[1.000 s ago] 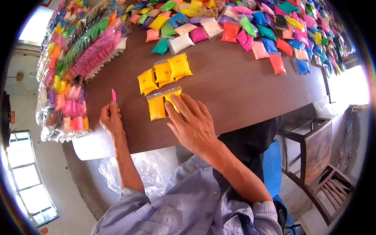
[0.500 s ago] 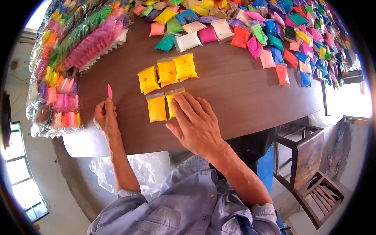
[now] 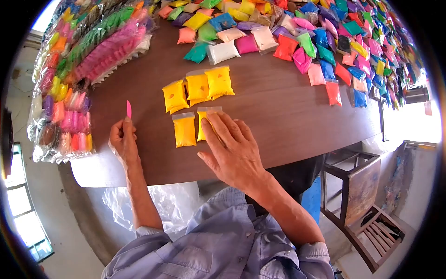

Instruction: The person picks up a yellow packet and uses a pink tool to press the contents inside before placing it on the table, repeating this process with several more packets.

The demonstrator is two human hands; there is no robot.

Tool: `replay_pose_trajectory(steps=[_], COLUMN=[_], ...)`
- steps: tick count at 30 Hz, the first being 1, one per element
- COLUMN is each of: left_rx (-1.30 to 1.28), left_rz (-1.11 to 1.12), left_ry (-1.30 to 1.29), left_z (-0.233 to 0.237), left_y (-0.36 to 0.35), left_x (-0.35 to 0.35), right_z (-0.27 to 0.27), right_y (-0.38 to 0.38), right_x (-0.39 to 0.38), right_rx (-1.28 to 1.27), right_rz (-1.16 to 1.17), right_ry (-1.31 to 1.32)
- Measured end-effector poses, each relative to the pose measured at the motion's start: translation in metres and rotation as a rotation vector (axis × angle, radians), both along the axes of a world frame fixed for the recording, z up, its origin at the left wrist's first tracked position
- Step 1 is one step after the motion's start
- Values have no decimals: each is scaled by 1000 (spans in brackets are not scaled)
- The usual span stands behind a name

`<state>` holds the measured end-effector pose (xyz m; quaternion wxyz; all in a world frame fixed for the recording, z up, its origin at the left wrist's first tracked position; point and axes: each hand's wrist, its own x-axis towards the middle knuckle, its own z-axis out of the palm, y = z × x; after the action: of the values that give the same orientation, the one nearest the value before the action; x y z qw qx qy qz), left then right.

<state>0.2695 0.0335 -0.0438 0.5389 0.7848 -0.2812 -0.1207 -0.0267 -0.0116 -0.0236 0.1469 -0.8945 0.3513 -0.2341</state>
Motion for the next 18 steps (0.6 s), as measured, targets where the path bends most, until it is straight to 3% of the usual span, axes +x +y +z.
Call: replay_pose_trajectory(steps=[10, 18], left_rx=[16, -1], left_rz=[-15, -20], left_ry=[-1, -79], left_z=[4, -2], left_y=[-2, 0], left_x=[-2, 1], right_z=[-12, -4], right_y=[-8, -8], right_x=[-1, -6], right_rx=[-72, 7], right_rz=[53, 58], right_ry=[17, -146])
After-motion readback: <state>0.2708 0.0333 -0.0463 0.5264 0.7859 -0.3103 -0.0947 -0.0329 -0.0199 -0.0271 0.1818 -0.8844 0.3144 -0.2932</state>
